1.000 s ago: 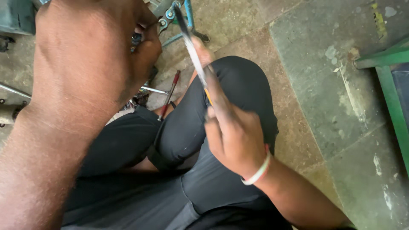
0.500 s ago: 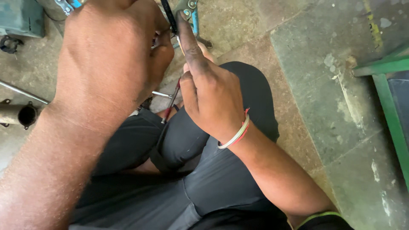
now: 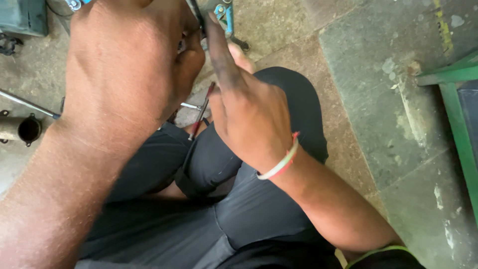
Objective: The person sits on the floor and assembles a small cylindrical mechanical component, inserting a black ring into its interior. They then use a screwdriver to scrape and clean the teeth of a blue chain sprocket. Finally, they reassemble the cylindrical component by inserting a small metal pin.
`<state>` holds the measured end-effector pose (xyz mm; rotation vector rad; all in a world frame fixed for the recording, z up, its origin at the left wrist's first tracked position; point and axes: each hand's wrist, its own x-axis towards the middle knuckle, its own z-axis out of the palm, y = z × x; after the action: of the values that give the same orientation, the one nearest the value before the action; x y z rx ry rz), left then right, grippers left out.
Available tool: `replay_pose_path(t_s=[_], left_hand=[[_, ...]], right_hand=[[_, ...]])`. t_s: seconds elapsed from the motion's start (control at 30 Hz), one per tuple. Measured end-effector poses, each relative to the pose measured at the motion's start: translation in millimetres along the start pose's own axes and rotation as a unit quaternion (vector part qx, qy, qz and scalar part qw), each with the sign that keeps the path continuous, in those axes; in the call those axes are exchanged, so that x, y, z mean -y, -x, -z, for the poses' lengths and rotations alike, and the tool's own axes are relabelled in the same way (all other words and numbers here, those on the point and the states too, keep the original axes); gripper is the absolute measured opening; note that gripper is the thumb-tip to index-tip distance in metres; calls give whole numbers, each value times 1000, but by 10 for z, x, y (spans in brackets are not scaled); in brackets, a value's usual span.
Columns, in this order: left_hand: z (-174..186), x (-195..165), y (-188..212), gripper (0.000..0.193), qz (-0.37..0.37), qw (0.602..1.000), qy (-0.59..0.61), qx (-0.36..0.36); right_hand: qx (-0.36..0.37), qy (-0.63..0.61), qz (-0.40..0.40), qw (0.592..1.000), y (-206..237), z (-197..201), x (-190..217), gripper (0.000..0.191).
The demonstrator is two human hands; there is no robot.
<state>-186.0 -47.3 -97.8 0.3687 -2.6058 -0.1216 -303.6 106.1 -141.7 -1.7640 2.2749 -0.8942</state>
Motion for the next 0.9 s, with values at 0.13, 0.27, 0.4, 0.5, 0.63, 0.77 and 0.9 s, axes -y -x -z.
replay_pose_path(t_s=[0.13, 0.27, 0.4, 0.5, 0.63, 0.77, 0.9], left_hand=[[-29, 21, 11, 11, 5, 1000, 1, 0], [5, 41, 45, 10, -10, 1000, 28, -6], [46, 42, 62, 9, -37, 999, -34, -8], [54, 34, 34, 7, -24, 1000, 3, -1], [58, 12, 6, 7, -6, 1000, 18, 8], [53, 16, -13, 11, 8, 999, 24, 23], [32, 7, -22, 9, 5, 1000, -1, 19]], right_hand=[[72, -44, -18, 996, 411, 48, 81, 78], [49, -80, -15, 995, 841, 152, 172, 73], [1, -96, -51, 994, 794, 263, 102, 62], [-33, -114, 3, 993, 496, 196, 67, 63], [-40, -116, 11, 992, 180, 55, 46, 62], [-44, -103, 16, 994, 116, 16, 25, 66], [-41, -110, 7, 993, 116, 25, -8, 62]])
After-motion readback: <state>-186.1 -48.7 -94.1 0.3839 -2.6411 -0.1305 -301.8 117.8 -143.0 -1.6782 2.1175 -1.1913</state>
